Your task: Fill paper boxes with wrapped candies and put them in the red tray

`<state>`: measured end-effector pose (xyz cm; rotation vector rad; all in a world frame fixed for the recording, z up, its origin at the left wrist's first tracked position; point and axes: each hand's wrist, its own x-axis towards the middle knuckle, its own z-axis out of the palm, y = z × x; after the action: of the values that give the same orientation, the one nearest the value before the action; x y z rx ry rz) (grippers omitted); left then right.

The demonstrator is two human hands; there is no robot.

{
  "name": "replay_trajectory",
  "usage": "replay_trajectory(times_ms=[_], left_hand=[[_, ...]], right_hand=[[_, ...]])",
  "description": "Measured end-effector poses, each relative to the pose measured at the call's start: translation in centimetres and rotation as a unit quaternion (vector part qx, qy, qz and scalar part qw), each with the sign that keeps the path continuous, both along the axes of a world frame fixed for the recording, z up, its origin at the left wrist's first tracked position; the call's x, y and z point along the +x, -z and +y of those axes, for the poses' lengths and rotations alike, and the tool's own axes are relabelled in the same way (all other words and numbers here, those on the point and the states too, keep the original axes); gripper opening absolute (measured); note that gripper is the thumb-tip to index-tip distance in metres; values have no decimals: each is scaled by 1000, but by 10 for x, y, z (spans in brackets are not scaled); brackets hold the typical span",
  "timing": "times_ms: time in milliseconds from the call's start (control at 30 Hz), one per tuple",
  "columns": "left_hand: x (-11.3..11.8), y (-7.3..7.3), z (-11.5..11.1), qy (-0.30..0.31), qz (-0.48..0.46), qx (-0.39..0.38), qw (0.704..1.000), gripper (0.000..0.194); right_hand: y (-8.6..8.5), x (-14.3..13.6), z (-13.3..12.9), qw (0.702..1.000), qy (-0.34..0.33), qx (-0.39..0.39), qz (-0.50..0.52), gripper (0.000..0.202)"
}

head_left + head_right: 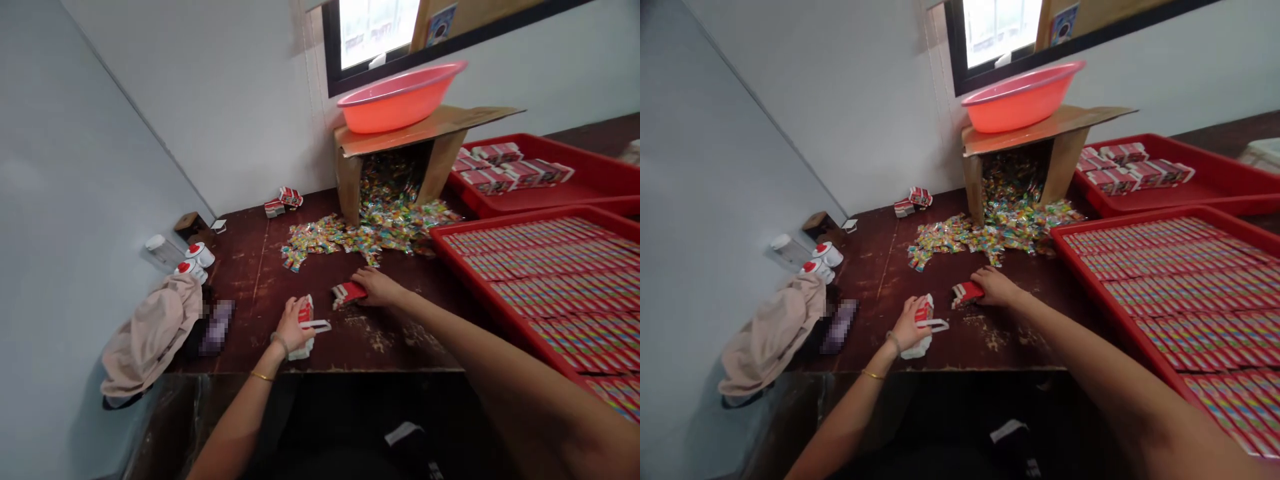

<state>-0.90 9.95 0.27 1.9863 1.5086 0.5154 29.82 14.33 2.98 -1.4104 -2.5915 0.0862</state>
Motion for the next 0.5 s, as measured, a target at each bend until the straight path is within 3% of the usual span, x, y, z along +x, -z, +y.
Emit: replay_trajectory(times_ms=[100, 200, 267, 333, 433, 500], left_hand=[[-24, 5, -3, -32, -20, 17, 999, 82], [-34, 10, -3, -39, -24, 37, 998, 79], [-35, 13, -2, -38, -20, 46, 998, 78], [-35, 15, -1, -34, -14, 53, 998, 77], [-34, 14, 1, -25, -3, 57, 998, 77], [-34, 12, 0, -24, 6, 56, 998, 76]], right_hand=[[7, 22, -39, 987, 160, 27, -8, 39], [20, 13, -89, 942, 316, 113, -17, 46], [29, -1, -116, 929, 336, 153, -9, 52], [34, -10, -129, 935, 318, 153, 23, 49], [29, 3, -124, 928, 336, 119, 110, 40], [22, 23, -111, 910, 364, 48, 192, 40]])
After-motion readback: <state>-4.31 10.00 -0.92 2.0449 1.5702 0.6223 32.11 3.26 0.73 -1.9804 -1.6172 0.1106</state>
